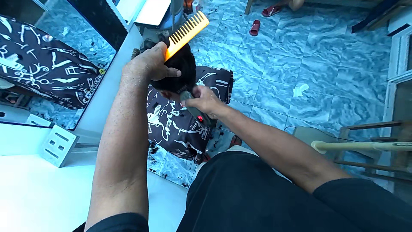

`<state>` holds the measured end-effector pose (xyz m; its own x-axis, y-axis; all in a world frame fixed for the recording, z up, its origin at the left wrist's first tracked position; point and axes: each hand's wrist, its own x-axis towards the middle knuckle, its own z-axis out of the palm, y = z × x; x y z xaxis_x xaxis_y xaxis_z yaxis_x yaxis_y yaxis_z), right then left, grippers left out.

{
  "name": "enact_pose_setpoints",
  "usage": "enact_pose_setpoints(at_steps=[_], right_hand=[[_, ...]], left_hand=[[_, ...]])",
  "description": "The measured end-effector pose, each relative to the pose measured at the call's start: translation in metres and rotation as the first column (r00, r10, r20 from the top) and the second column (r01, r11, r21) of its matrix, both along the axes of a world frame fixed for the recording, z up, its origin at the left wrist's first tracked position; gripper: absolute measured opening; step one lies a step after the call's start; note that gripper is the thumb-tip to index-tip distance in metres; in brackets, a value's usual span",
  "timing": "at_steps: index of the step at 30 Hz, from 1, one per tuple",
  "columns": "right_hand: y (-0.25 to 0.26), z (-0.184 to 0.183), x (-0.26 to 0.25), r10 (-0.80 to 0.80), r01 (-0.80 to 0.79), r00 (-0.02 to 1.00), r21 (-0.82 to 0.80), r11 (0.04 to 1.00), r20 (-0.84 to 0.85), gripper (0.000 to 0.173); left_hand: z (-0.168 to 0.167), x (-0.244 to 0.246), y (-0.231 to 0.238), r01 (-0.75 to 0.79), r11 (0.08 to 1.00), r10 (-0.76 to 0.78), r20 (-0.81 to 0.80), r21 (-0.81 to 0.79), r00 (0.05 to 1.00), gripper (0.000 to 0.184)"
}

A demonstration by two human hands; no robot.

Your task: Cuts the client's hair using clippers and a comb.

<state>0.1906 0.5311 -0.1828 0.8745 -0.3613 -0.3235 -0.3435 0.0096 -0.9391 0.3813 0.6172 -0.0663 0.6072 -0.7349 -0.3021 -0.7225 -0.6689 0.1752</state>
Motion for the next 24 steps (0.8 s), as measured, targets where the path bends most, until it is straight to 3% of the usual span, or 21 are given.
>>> enact_pose_setpoints(at_steps=[2, 7, 10, 12, 15, 17, 20, 22, 24], right_hand=[[0.0, 0.009, 0.006, 0.038, -0.041, 0.994, 0.021, 0.999, 0.099, 0.064], [0.002, -0.013, -0.009, 0.011, -0.011, 0.987, 0.001, 1.0, -0.16, 0.055], [0.001, 0.005, 0.003, 0.009, -0.01, 1.0, 0.069, 0.998, 0.019, 0.061], [0.002, 0.012, 0.009, 0.034, -0.036, 0.999, 0.043, 0.998, 0.04, 0.065], [0.0, -0.008, -0.002, -0.003, 0.002, 0.984, -0.008, 1.0, -0.18, 0.069], [-0.001, -0.027, -0.007, -0.068, 0.084, 0.956, 0.045, 0.995, -0.284, 0.076], [0.004, -0.027, -0.003, -0.091, 0.109, 0.969, 0.069, 0.992, -0.228, 0.078], [0.007, -0.024, 0.0, -0.062, 0.062, 0.988, -0.005, 0.998, -0.144, 0.078], [0.006, -0.025, -0.001, -0.063, 0.055, 0.982, -0.05, 0.997, -0.181, 0.082]], left_hand=[[0.0, 0.0, 0.0, -0.002, 1.0, 0.002, 0.008, 0.012, 1.0, 0.079], [0.001, 0.001, 0.001, -0.003, 1.0, 0.003, 0.001, 0.012, 1.0, 0.08], [0.0, 0.001, 0.0, 0.002, 1.0, -0.002, 0.004, 0.029, 1.0, 0.082], [0.002, -0.003, -0.001, 0.001, 0.999, -0.001, 0.016, 0.049, 1.0, 0.081], [0.005, -0.003, -0.002, -0.006, 0.999, 0.005, 0.021, 0.033, 1.0, 0.08], [0.004, -0.004, -0.003, -0.012, 0.999, 0.011, 0.019, 0.036, 1.0, 0.081], [0.003, -0.005, -0.003, -0.02, 0.999, 0.019, 0.018, 0.05, 1.0, 0.081], [0.003, -0.005, -0.003, -0.014, 0.999, 0.013, 0.02, 0.051, 1.0, 0.081], [0.005, -0.006, -0.004, -0.017, 0.999, 0.016, 0.016, 0.042, 1.0, 0.08]])
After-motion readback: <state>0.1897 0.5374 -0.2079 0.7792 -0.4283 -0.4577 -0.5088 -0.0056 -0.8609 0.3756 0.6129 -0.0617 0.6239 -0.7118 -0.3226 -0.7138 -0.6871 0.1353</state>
